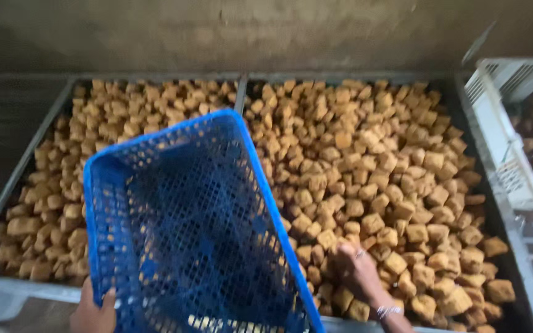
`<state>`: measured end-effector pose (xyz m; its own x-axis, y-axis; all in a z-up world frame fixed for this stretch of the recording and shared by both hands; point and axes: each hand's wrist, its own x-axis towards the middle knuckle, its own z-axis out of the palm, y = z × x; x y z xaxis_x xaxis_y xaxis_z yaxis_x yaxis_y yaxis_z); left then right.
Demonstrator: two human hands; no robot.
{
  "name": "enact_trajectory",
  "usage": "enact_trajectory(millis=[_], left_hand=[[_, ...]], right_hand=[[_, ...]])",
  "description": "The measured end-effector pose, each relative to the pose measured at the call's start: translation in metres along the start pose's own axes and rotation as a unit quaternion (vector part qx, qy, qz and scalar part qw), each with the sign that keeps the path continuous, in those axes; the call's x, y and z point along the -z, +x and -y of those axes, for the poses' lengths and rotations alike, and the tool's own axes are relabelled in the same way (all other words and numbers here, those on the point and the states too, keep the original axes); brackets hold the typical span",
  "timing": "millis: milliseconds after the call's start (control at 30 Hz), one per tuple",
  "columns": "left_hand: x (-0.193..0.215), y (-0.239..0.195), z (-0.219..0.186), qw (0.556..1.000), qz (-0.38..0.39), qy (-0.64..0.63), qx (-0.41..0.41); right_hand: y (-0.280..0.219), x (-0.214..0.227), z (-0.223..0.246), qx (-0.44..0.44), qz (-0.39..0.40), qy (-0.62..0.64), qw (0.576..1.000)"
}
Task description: The person picks small brown food items from a large metal tray and places them into a blue plastic crate. The person arranges the items in neat rows inside the crate while continuing to transfer more items from the tray.
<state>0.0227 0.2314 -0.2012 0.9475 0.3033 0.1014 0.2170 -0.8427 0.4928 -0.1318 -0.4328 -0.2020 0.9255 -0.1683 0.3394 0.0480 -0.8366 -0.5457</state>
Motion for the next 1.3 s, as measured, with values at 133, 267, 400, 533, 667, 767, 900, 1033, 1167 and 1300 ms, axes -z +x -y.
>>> enact_trajectory(millis=[133,267,400,533,667,767,900,1033,1167,1300], left_hand=[[0.009,-0.004,-0.017,0.999,-0.034,0.023,0.002],[0.023,-0.024,-0.032,0.999,0.012,0.022,0.041],[0.032,-0.013,-0.062,1.0,-0.01,0.011,0.021],[0.045,-0.027,-0.074,0.998,0.019,0.034,0.054],[0.071,-0.034,-0.113,0.999,-0.025,0.027,-0.005],[0.084,-0.046,-0.164,0.989,-0.104,0.041,-0.093],[0.065,-0.078,-0.249,0.941,-0.121,-0.08,-0.307],[0.029,-0.145,-0.311,0.908,0.177,-0.239,-0.296],[-0.019,-0.21,-0.332,0.77,0.455,-0.246,-0.373],[-0.071,-0.244,-0.306,0.698,0.533,-0.183,-0.443]], right_hand=[[0.014,-0.005,0.005,-0.036,-0.112,0.049,0.992],[0.021,-0.029,0.018,-0.072,-0.091,0.045,0.992],[0.057,-0.04,0.014,0.094,-0.08,-0.079,0.989],[0.045,-0.027,0.011,-0.044,0.019,0.058,0.997],[0.072,-0.01,0.015,-0.071,-0.028,0.164,0.984],[0.105,-0.001,0.015,0.048,-0.062,-0.005,0.997],[0.137,-0.004,0.01,0.164,0.038,-0.06,0.984],[0.159,-0.004,0.008,0.165,0.111,-0.058,0.978],[0.146,-0.004,0.015,0.143,0.148,-0.093,0.974],[0.152,0.006,0.039,0.093,0.062,0.009,0.994]])
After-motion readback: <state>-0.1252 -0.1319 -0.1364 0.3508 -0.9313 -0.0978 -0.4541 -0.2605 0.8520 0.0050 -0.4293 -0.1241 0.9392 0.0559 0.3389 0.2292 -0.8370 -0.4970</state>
